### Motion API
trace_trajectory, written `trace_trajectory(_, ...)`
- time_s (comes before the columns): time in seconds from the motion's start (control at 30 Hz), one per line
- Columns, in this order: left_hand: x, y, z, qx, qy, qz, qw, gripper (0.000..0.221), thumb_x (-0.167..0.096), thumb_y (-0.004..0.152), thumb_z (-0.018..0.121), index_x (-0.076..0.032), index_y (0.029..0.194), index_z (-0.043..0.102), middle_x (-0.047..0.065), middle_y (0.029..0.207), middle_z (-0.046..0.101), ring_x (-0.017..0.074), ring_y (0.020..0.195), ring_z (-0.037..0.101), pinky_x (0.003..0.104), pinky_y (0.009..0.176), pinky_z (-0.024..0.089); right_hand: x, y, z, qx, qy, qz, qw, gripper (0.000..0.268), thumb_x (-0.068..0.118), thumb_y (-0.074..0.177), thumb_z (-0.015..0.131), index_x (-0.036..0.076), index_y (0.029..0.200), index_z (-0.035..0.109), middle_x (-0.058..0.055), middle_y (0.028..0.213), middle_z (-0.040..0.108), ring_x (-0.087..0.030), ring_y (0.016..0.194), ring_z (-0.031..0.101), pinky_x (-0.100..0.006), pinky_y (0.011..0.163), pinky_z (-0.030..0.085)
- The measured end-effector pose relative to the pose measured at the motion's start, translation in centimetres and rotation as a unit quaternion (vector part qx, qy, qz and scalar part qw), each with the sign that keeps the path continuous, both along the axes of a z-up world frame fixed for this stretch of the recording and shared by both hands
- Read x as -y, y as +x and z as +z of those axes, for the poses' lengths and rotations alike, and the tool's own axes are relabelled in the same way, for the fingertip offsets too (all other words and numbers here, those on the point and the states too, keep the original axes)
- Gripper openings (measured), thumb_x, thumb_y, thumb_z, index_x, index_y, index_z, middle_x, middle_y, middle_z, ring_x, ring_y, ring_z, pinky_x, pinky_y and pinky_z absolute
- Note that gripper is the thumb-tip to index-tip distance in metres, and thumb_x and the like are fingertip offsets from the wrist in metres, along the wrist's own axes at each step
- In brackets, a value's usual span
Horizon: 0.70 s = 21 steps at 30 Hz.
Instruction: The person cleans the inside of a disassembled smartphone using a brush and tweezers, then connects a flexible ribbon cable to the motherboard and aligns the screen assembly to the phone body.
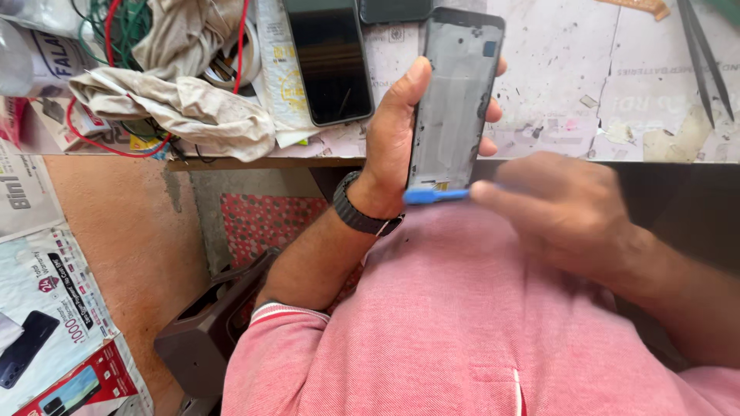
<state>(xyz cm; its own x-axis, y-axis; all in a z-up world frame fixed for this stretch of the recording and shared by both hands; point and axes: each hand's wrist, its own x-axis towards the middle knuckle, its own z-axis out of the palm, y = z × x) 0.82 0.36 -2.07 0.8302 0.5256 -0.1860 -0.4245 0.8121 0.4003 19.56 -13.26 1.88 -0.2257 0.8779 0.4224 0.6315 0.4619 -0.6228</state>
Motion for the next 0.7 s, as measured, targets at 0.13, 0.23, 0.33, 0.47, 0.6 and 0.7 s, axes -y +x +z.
trace_trajectory(0.13, 0.2, 0.2, -0.1, 0.014, -0.035, -0.039, 0.999, 0.059, -0.044, 0.116, 0.042, 0.005, 0.149, 0.044, 0.021, 0.142, 0.056, 0.0258, 0.105, 0.069, 0.041, 0.083, 0.063, -1.7, 1.2, 0.4, 0.055, 0.061, -0.024, 0.996, 0.018, 0.004, 0.089, 0.076, 0.006, 0.106, 0.077, -0.013, 0.087, 0.07, -0.019, 0.066, 0.067, -0.032, 0.049, 0.05)
trace_trajectory(0.23, 0.2, -0.1, -0.1, 0.027, -0.054, -0.069, 0.996, 0.058, -0.044, 0.118, 0.041, 0.005, 0.149, 0.046, 0.021, 0.141, 0.058, 0.0254, 0.104, 0.07, 0.038, 0.078, 0.062, -2.8, 1.2, 1.2, 0.078, 0.121, 0.048, 0.988, 0.022, 0.0, 0.081, 0.074, 0.006, 0.102, 0.076, -0.01, 0.084, 0.069, -0.021, 0.067, 0.068, -0.035, 0.054, 0.055)
trace_trajectory(0.33, 0.3, -0.6, -0.3, -0.027, -0.042, -0.101, 0.994, 0.064, -0.045, 0.115, 0.04, 0.007, 0.15, 0.049, 0.022, 0.14, 0.062, 0.0272, 0.103, 0.071, 0.044, 0.085, 0.065, -3.3, 1.5, 1.8, 0.074, 0.123, 0.005, 0.99, 0.022, 0.018, 0.084, 0.087, 0.008, 0.1, 0.075, -0.012, 0.085, 0.068, -0.023, 0.066, 0.066, -0.036, 0.051, 0.052)
trace_trajectory(0.47, 0.6, -0.8, -0.5, -0.03, -0.075, -0.138, 0.987, 0.057, -0.042, 0.12, 0.042, 0.01, 0.142, 0.052, 0.023, 0.119, 0.067, 0.0282, 0.094, 0.072, 0.044, 0.081, 0.064, -3.4, 2.1, 0.8, 0.09, 0.154, 0.049, 0.983, 0.026, 0.027, 0.082, 0.088, 0.01, 0.096, 0.074, -0.009, 0.084, 0.068, -0.019, 0.066, 0.067, -0.033, 0.05, 0.051)
trace_trajectory(0.6, 0.3, -1.5, 0.1, -0.04, -0.108, -0.138, 0.984, 0.055, -0.04, 0.115, 0.041, 0.006, 0.141, 0.054, 0.021, 0.119, 0.07, 0.0287, 0.096, 0.074, 0.047, 0.078, 0.065, -3.9, 3.1, -0.1, 0.103, 0.161, 0.056, 0.98, 0.021, 0.021, 0.082, 0.085, 0.011, 0.097, 0.074, -0.008, 0.086, 0.07, -0.017, 0.067, 0.067, -0.032, 0.052, 0.052)
trace_trajectory(0.7, 0.0, -1.6, -0.1, -0.072, -0.093, -0.135, 0.984, 0.056, -0.041, 0.114, 0.04, 0.007, 0.139, 0.054, 0.02, 0.118, 0.07, 0.0289, 0.096, 0.074, 0.046, 0.075, 0.064, -5.1, 3.0, 1.6, 0.119, 0.151, 0.037, 0.981, 0.014, 0.014, 0.086, 0.081, 0.014, 0.099, 0.077, -0.006, 0.087, 0.07, -0.015, 0.066, 0.065, -0.032, 0.052, 0.048)
